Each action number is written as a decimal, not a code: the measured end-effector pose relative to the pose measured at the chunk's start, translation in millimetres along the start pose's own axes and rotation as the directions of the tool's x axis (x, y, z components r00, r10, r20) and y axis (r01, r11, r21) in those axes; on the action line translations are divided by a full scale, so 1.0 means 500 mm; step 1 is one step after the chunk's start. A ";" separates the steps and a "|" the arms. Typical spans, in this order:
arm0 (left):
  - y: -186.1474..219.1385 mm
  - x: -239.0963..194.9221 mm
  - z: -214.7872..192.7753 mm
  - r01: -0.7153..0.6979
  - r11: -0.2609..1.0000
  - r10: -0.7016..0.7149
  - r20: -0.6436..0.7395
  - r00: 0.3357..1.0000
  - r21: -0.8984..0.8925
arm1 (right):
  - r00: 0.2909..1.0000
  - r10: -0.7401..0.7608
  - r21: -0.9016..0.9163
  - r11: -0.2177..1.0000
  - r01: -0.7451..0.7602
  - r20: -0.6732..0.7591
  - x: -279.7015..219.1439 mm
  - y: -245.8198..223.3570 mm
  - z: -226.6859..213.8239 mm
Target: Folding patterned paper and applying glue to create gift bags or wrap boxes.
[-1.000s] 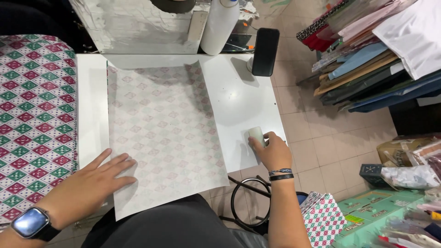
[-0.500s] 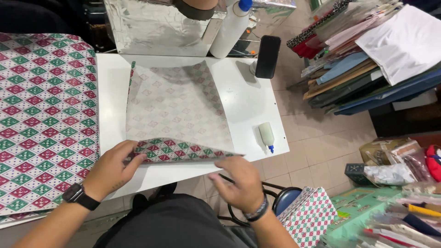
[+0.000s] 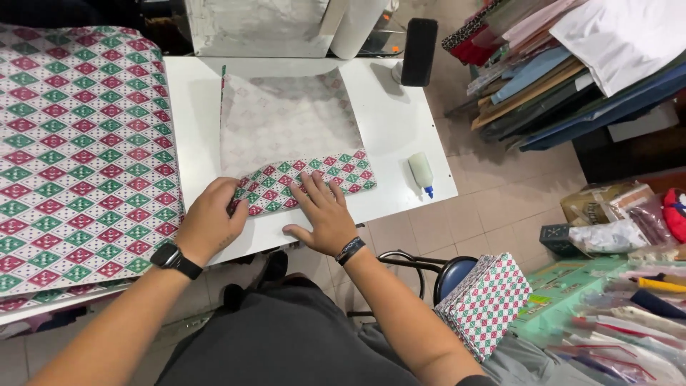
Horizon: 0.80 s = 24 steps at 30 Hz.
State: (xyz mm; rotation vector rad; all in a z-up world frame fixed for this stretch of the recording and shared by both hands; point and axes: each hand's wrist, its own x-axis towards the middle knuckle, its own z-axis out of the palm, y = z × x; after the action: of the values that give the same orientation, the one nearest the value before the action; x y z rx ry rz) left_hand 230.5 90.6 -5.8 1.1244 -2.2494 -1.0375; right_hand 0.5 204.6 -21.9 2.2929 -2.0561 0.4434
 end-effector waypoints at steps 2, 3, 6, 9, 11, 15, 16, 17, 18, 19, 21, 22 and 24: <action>0.004 -0.005 0.004 0.027 0.999 -0.028 0.032 0.999 0.025 | 0.991 0.021 -0.076 0.997 -0.011 0.134 -0.010 0.009 0.012; 0.007 -0.007 0.003 0.035 0.999 -0.036 0.036 0.999 0.026 | 0.990 0.021 -0.070 0.997 -0.012 0.140 -0.012 0.009 0.013; 0.011 -0.004 0.002 -0.013 0.999 0.011 0.027 1.000 0.048 | 0.987 0.010 -0.132 0.991 0.012 0.161 -0.011 0.011 0.011; 0.021 -0.004 -0.011 -0.025 0.997 0.023 0.030 0.999 0.072 | 0.983 0.019 -0.140 0.990 0.007 0.183 -0.006 0.006 0.004; 0.055 -0.002 -0.038 0.013 0.998 -0.017 0.064 0.998 0.062 | 0.980 0.025 -0.152 0.988 0.005 0.196 -0.004 0.004 0.001; 0.144 0.010 -0.068 -0.034 0.988 0.020 0.093 0.996 0.152 | 0.980 0.014 -0.163 0.987 0.019 0.201 -0.005 0.007 0.005; 0.153 0.018 -0.065 -0.030 0.975 0.005 0.116 0.993 0.219 | 0.980 0.019 -0.169 0.985 0.015 0.198 -0.006 0.008 0.006; 0.162 0.026 -0.063 -0.031 0.957 -0.010 0.141 0.990 0.287 | 0.981 0.029 -0.175 0.985 0.006 0.193 -0.008 0.007 0.008; 0.149 0.032 -0.052 -0.032 0.957 -0.009 0.142 0.990 0.289 | 0.981 0.030 -0.174 0.985 0.004 0.191 -0.010 0.005 0.009; 0.136 0.041 -0.040 -0.039 0.932 -0.020 0.158 0.987 0.361 | 0.982 0.034 -0.170 0.985 -0.001 0.188 -0.010 0.004 0.009; 0.123 0.050 -0.027 -0.049 0.901 -0.031 0.177 0.984 0.430 | 0.982 0.041 -0.164 0.986 -0.010 0.185 -0.012 0.003 0.011; 0.121 0.050 -0.027 -0.039 0.890 -0.051 0.185 0.981 0.455 | 0.983 0.041 -0.175 0.985 -0.009 0.181 -0.013 0.002 0.012; 0.113 0.056 -0.020 -0.035 0.876 -0.066 0.193 0.979 0.481 | 0.984 0.044 -0.187 0.982 -0.011 0.172 -0.012 0.003 0.012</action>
State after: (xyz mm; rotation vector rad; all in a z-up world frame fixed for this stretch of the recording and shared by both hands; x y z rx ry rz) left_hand 192.3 86.0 45.3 1.2746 -2.7685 -0.6257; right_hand -0.5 209.0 -29.2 2.2684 -2.1054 0.0469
